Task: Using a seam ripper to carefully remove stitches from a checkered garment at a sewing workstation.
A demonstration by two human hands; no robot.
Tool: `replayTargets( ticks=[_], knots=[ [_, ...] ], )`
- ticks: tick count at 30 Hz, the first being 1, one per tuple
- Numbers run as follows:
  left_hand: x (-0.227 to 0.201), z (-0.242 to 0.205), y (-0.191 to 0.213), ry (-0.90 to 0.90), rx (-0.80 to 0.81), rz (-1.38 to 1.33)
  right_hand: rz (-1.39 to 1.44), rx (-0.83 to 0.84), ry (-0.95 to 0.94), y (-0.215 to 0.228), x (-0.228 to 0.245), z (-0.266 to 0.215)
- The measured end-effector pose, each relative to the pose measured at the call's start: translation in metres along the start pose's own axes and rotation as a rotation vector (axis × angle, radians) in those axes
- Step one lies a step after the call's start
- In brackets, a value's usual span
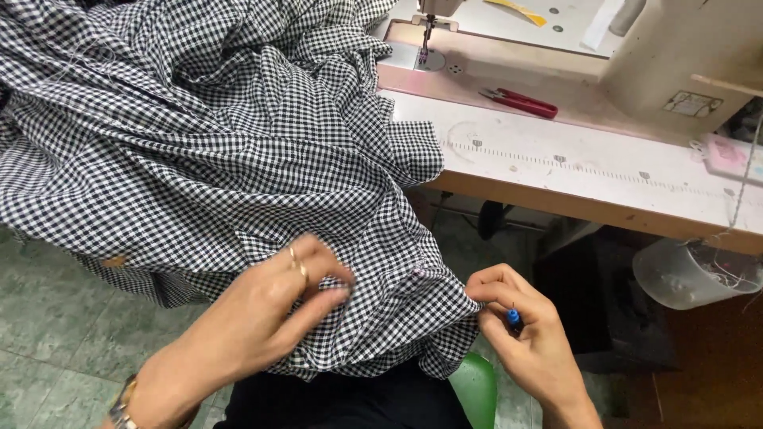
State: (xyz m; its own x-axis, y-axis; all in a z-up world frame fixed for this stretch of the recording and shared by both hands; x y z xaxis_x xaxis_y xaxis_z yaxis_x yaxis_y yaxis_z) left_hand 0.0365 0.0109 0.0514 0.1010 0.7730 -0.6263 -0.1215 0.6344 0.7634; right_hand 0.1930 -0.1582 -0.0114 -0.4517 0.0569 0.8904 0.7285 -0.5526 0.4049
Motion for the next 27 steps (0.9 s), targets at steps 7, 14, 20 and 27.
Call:
replayTargets(
  ticks=[7, 14, 20, 27],
  knots=[
    [-0.010, 0.039, -0.019, 0.076, 0.002, 0.311, 0.006, -0.009, 0.028, -0.007, 0.010, 0.005],
    [-0.003, 0.028, 0.057, 0.102, -0.365, 0.177, -0.041, -0.067, -0.068, 0.013, 0.007, 0.004],
    [0.011, 0.023, 0.061, 0.369, -0.324, -0.058, -0.043, 0.217, 0.018, -0.017, 0.013, 0.004],
    [0.009, 0.026, 0.051, 0.466, -0.311, -0.245, -0.436, 0.150, 0.218, -0.034, 0.026, 0.003]
  ],
)
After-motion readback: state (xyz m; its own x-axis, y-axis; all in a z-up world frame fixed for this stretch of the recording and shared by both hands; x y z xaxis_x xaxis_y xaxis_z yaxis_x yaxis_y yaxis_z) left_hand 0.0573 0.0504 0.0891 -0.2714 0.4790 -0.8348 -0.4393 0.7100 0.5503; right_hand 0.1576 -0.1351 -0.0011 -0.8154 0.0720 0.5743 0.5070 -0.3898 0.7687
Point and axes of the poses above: each hand's wrist, its own z-axis towards the middle knuckle, its own y-axis out of the back of the hand, x = y × z, the point moved 8 cm from there along z, towards the middle knuckle, and after that the axes turned 8 degrees about x, right-handed, at the moved point
